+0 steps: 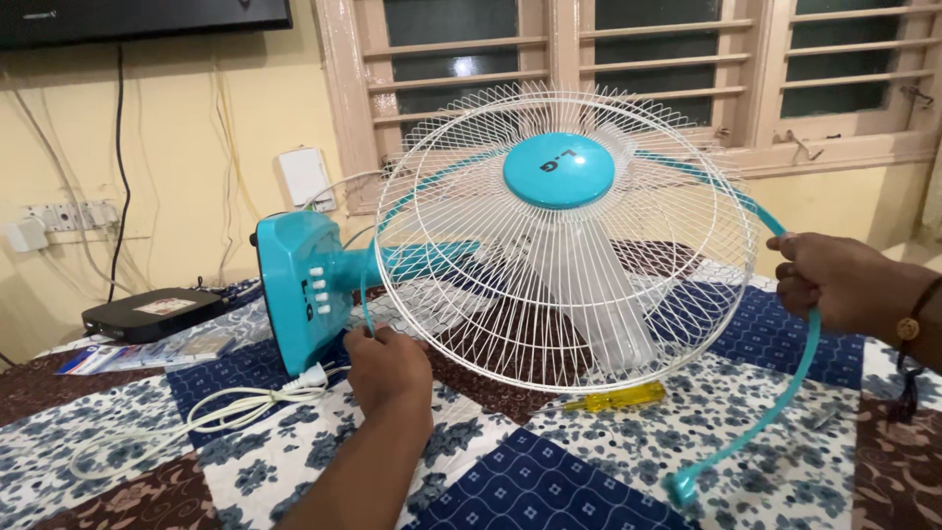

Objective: The person uses a screwdriver to tighten screws on the front grill of a table fan, then attaches the outer ring to complete the assembly. The fan is placed on a patterned bedsheet in a room with a wall-mounted TV and window.

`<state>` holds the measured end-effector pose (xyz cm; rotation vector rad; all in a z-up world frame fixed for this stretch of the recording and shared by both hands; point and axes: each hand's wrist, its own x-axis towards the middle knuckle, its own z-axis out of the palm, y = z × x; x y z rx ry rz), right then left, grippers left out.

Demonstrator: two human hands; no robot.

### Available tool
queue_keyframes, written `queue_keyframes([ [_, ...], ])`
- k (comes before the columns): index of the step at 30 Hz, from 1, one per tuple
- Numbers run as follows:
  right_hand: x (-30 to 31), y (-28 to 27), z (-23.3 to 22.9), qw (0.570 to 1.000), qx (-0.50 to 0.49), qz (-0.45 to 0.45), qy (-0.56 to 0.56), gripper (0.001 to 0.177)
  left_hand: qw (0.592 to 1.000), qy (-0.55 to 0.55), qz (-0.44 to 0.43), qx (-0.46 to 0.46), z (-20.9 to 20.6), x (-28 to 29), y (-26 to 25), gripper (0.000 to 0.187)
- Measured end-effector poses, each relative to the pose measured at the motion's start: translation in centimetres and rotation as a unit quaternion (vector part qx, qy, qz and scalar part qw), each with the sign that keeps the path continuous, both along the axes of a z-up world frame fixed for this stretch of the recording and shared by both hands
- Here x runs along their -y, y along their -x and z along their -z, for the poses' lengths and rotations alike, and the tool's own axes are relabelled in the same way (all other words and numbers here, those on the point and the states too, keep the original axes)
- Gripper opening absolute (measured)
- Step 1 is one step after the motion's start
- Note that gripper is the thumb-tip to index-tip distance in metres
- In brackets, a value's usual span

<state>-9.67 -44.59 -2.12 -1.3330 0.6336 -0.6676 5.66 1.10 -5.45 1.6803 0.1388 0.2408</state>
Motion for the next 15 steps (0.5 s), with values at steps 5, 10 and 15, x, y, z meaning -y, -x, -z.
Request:
queue_keyframes([
  [5,-4.6,0.4,-3.2,0.997,0.028,0.055,-0.049,0.027,1.000,-0.031,-0.004,-0.007,0.1,0.0,-0.8,0.036],
  [10,-2.8,-0.3,-5.5,0.993,0.009,0.108,0.044,0.023,0.999,-0.034,-0.011,0.039,0.7,-0.2,-0.6,0.037],
  [15,-0.3,-1.0,-6.8,0.983,0.067,0.108,0.130,0.019,0.999,0.022,-0.007,0.042,0.3,-0.4,-0.3,0.035],
])
